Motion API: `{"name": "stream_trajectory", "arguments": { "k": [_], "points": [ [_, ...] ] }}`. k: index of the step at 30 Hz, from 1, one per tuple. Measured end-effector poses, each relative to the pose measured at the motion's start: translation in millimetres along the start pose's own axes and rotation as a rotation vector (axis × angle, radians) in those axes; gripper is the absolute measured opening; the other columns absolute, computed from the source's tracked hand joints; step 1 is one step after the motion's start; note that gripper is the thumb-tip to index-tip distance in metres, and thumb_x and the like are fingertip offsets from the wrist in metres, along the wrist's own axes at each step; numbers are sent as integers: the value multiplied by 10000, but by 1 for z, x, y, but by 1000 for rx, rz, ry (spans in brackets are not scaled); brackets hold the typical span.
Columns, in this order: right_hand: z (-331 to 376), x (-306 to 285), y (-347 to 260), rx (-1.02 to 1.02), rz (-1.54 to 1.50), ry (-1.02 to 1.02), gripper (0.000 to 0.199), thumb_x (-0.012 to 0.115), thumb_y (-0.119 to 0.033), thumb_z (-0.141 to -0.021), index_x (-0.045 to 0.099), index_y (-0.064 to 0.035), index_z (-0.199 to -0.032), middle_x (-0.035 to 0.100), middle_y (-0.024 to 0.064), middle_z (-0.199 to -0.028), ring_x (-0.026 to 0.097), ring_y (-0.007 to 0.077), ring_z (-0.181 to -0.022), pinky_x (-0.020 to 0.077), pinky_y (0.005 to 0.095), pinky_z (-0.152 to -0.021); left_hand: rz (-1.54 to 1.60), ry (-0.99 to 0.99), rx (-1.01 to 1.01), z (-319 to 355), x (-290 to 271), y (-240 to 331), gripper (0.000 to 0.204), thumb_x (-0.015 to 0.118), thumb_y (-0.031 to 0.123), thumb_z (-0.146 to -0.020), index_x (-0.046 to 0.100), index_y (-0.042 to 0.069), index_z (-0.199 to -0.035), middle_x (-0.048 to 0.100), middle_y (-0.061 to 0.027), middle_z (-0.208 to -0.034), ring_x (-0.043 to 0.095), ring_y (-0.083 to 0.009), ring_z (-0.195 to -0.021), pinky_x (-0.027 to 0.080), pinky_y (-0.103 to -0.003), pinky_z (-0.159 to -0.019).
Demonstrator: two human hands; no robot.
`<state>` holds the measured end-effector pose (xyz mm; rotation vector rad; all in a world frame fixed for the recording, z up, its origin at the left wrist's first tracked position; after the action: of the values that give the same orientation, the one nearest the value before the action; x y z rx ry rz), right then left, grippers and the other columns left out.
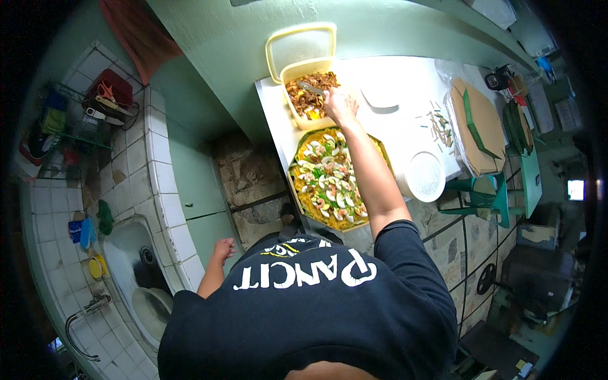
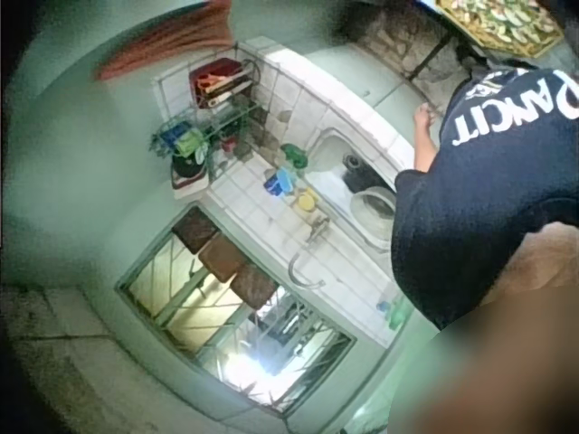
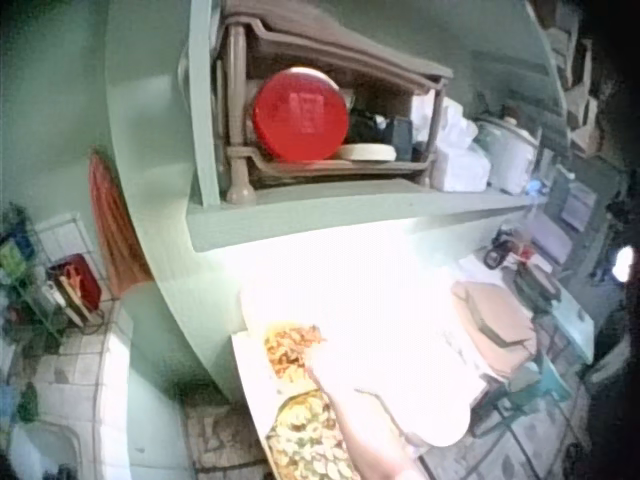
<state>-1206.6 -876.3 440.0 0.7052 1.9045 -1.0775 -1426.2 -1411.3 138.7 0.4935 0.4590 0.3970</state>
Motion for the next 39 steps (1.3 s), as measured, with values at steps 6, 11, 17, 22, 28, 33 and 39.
{"name": "stream_trajectory", "arguments": {
  "k": [6,11,17,22,28,33,39],
  "points": [
    [-36,14,-38,-118,122,-118,206,574,-212,-860,695,-53,-910,654,169,-989,646,357,-937,513,466,-807,-33,8,51,-17,-11,-29,288,532,293,-938,609,95,-1132,614,-25,-909,613,-150,-695,469,-258,-532],
    [-20,-27,-27,-104,121,4,255,509,-296,-921,679,-119,-991,671,164,-921,657,342,-869,511,447,-741,-146,-49,124,-25,-9,-27,273,524,267,-929,620,92,-1114,613,-25,-902,612,-152,-682,464,-254,-507],
    [72,-99,33,-146,-156,130,274,477,-309,-948,685,-130,-944,647,156,-749,657,313,-711,490,413,-652,-51,-43,20,-36,7,14,254,537,273,-926,638,113,-1096,618,-8,-882,598,-130,-646,457,-260,-502],
    [201,-132,84,-78,-370,86,154,577,-148,-912,662,-20,-930,612,124,-758,601,246,-665,463,342,-620,-39,-63,36,-29,24,42,242,546,290,-939,637,130,-1095,619,20,-878,596,-113,-648,464,-254,-537],
    [296,-116,113,83,-364,-10,130,599,-128,-894,673,-24,-920,577,122,-754,584,260,-660,448,347,-604,-112,-101,45,-12,34,53,229,546,276,-943,634,133,-1100,612,24,-870,597,-110,-661,469,-263,-553],
    [315,-104,109,61,-214,-48,162,570,-169,-910,673,-45,-925,604,114,-800,615,302,-716,469,374,-621,-113,-110,44,-8,35,46,230,548,272,-942,633,124,-1096,611,17,-867,595,-111,-660,470,-267,-557],
    [280,-136,102,41,-311,42,144,578,-118,-895,669,-7,-907,608,136,-787,612,279,-702,472,358,-636,-109,-91,50,-6,30,33,238,554,272,-932,634,117,-1094,613,10,-861,592,-110,-633,459,-260,-513]
  ]
}}
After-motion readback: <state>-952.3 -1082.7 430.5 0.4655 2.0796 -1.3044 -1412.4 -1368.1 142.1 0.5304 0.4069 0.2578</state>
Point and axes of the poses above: each hand's wrist, its own z-axis away from the middle knuckle, its own x-axis out of the palm, y = z × x, the point moved 3 cm from there along -z, towards the middle knuckle
